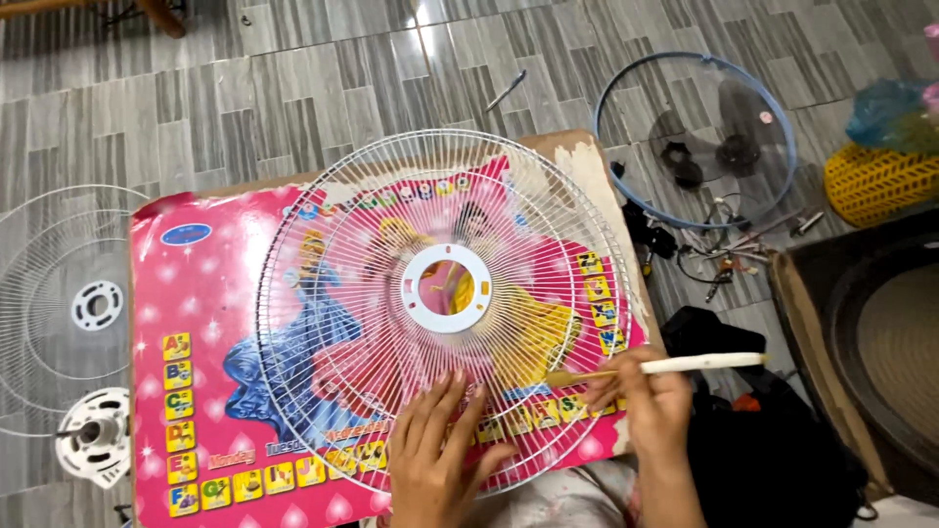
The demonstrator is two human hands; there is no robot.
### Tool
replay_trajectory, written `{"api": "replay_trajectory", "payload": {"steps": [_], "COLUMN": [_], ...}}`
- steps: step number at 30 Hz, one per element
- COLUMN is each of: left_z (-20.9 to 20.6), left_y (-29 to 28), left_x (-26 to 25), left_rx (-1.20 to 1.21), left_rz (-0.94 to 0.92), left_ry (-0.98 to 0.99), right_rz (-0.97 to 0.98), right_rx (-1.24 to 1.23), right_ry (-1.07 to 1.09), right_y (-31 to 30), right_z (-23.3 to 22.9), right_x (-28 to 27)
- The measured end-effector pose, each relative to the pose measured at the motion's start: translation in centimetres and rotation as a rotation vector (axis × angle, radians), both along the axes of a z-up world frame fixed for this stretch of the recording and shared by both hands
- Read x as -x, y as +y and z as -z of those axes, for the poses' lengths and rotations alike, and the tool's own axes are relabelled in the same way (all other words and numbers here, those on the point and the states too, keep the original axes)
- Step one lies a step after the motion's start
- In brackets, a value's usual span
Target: Cleaning the individual wires of a fan grill using a small brush
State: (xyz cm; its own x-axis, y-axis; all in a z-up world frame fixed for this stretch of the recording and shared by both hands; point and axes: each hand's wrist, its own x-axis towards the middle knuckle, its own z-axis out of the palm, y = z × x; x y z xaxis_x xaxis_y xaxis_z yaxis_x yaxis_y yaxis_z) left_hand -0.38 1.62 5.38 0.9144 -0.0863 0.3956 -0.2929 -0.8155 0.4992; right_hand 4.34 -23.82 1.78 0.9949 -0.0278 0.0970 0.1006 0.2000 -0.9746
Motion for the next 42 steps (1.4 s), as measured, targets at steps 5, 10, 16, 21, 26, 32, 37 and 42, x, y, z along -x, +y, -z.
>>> {"api": "replay_trajectory", "payload": {"steps": [5,10,16,21,26,32,37,42], "left_z": [0.4,0.6,0.0,0.2,0.1,-0.2,-0.2,-0.3], "left_y": [-0.8,-0.6,-0.5,-0.6,-0.5,-0.5,-0.5,-0.4], "left_x": [0.4,0.3,0.2,0.3,0.3,0.3,0.3,0.2], "left_rx": [-0.021,-0.033,-0.042,-0.035,-0.026,-0.012,-0.021,-0.021], "left_rz": [-0.053,-0.065,-0.067,-0.069,-0.072,-0.065,-0.065,-0.065], "left_ry": [-0.037,-0.039,-0.057,-0.050,-0.070,-0.081,-0.069,-0.085], "right_rz": [-0.230,0.146,0.135,-0.019,0.049,0.037,-0.060,-0.290], "right_rx": [-0.051,0.030,0.017,-0.032,-0.049,0.044,0.065,-0.023], "right_ry": [0.136,0.090,0.163,-0.042,-0.054,-0.104,-0.149,-0.092], "right_y": [2.3,0.9,1.5,2.5,3.4,4.3,4.6,4.4], "right_z": [0.4,-0.7,0.0,2.0,0.4,-0.5,-1.8,-2.0], "right_x": [2.9,1.3,2.1,2.9,1.7,0.5,-1.1,-2.0]}}
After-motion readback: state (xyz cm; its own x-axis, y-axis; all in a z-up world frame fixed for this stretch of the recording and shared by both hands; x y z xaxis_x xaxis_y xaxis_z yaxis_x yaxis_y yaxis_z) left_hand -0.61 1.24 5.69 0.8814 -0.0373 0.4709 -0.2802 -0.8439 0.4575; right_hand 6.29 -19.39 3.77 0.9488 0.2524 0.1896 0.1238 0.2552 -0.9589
